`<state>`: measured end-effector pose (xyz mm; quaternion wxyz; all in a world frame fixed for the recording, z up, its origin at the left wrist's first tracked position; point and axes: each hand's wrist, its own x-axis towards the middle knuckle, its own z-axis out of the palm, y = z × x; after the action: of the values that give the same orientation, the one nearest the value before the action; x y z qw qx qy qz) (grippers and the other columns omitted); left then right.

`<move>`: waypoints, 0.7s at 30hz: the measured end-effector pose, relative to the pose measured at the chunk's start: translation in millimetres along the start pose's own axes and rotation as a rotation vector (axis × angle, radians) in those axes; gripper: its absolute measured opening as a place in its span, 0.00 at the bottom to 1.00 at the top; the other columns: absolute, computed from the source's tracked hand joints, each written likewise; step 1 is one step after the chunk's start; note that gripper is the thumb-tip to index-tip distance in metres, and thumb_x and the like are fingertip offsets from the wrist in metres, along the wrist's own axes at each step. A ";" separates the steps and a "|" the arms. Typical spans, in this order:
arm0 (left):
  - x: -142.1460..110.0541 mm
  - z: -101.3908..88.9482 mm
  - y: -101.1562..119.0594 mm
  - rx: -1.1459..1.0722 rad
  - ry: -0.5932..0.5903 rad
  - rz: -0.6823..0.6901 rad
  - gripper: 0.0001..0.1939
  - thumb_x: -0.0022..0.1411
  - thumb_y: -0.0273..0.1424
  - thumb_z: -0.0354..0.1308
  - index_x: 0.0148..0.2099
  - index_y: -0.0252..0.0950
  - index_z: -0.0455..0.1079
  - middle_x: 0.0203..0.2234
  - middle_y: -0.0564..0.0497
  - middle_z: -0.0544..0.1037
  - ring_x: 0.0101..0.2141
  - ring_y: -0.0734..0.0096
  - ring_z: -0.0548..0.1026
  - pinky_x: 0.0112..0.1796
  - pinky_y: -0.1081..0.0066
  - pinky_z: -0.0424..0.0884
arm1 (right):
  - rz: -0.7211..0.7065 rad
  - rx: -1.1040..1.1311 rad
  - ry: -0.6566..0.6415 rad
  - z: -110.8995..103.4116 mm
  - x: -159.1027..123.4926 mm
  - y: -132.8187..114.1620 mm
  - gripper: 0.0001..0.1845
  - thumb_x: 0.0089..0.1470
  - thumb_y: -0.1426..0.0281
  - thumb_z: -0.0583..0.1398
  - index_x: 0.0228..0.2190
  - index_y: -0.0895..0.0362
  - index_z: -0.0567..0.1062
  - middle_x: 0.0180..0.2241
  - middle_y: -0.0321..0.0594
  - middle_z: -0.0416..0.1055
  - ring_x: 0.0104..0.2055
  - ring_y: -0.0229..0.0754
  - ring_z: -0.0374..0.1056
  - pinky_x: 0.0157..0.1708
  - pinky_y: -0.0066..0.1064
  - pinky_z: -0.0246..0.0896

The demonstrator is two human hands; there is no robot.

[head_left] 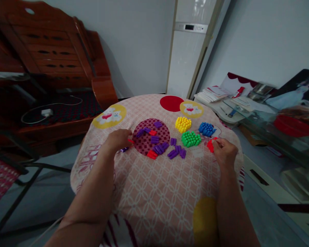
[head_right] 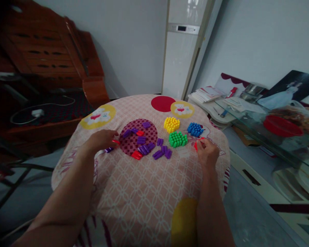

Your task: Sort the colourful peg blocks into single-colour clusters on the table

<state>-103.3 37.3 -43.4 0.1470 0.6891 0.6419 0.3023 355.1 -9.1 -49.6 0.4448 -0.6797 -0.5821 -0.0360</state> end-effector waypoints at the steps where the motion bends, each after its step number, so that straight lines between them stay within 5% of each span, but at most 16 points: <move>1: 0.8 -4.6 -8.4 0.087 -0.075 -0.017 0.14 0.33 0.23 0.73 0.26 0.39 0.75 0.17 0.56 0.71 0.28 0.63 0.73 0.36 0.69 0.69 | -0.002 0.009 -0.001 0.3 -0.3 -1.1 0.15 0.50 0.59 0.58 0.24 0.56 0.78 0.20 0.41 0.73 0.24 0.43 0.67 0.29 0.33 0.60; 4: 4.4 -10.3 -9.6 0.246 -0.240 -0.014 0.11 0.35 0.24 0.71 0.25 0.40 0.75 0.17 0.56 0.71 0.24 0.67 0.70 0.32 0.71 0.66 | 0.013 0.043 -0.030 1.5 -1.1 -5.0 0.15 0.50 0.58 0.58 0.25 0.56 0.77 0.21 0.40 0.73 0.24 0.43 0.67 0.29 0.33 0.60; 9: 6.4 -1.3 43.4 -0.058 -0.155 0.102 0.08 0.47 0.30 0.64 0.33 0.39 0.77 0.25 0.52 0.79 0.27 0.66 0.74 0.31 0.71 0.67 | -0.015 0.206 -0.148 7.1 -5.7 -25.4 0.14 0.51 0.59 0.60 0.26 0.56 0.78 0.22 0.39 0.74 0.25 0.42 0.68 0.29 0.32 0.62; 15: -19.5 38.2 115.1 -0.260 -0.275 0.331 0.13 0.56 0.30 0.57 0.44 0.37 0.74 0.34 0.51 0.81 0.33 0.68 0.77 0.34 0.72 0.69 | -0.120 0.535 -0.469 24.7 -26.7 -74.7 0.13 0.53 0.61 0.62 0.33 0.57 0.81 0.23 0.36 0.74 0.23 0.38 0.67 0.26 0.28 0.62; 21: -41.6 69.0 140.8 -0.363 -0.332 0.411 0.19 0.58 0.28 0.60 0.52 0.37 0.66 0.29 0.54 0.79 0.29 0.70 0.77 0.31 0.74 0.68 | -0.201 0.639 -0.691 30.6 -38.6 -99.5 0.12 0.54 0.65 0.63 0.39 0.57 0.82 0.30 0.38 0.78 0.29 0.38 0.71 0.29 0.27 0.63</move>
<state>50.8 -9.0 -23.1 0.3061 0.8068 0.3923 0.3186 246.4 -25.9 -33.9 0.4063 -0.4213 -0.7406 0.3300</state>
